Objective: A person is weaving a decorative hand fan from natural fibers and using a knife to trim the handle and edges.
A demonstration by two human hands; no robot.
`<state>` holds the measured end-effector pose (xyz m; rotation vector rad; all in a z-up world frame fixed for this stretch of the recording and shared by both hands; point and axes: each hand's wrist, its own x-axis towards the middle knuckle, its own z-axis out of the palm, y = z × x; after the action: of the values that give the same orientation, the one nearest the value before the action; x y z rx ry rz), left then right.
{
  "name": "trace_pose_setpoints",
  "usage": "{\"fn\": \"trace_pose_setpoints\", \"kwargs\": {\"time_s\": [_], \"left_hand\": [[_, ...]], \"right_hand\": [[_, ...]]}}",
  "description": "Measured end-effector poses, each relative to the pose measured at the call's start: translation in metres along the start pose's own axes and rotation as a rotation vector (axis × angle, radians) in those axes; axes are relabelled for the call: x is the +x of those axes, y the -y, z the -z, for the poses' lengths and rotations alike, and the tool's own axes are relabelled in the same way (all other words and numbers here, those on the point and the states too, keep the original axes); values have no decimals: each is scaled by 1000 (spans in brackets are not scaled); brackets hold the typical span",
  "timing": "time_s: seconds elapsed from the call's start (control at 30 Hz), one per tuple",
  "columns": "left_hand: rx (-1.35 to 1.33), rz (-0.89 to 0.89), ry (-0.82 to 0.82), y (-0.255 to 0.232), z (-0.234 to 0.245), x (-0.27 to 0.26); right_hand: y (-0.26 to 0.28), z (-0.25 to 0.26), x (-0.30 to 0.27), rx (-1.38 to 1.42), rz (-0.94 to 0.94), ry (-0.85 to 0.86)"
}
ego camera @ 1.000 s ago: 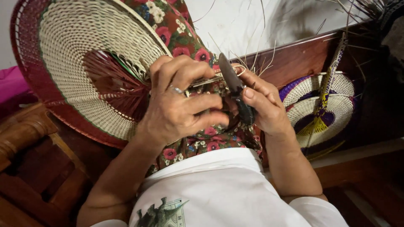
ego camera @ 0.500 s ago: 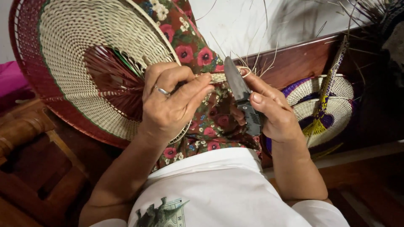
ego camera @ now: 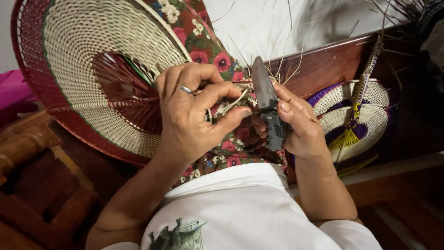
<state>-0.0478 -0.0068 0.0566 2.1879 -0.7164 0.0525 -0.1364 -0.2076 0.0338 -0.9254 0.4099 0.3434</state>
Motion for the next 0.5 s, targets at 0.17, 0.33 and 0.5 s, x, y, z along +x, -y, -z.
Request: {"fn": "trace_pose_setpoints", "kwargs": {"time_s": [0.17, 0.33, 0.5], "left_hand": [[-10, 30, -4, -8, -1, 0], [-68, 115, 25, -16, 3, 2], [-77, 133, 26, -23, 4, 3]], "right_hand": [[-2, 4, 3, 161, -51, 81], [-4, 11, 3, 216, -26, 113], [-13, 18, -8, 47, 20, 67]]}}
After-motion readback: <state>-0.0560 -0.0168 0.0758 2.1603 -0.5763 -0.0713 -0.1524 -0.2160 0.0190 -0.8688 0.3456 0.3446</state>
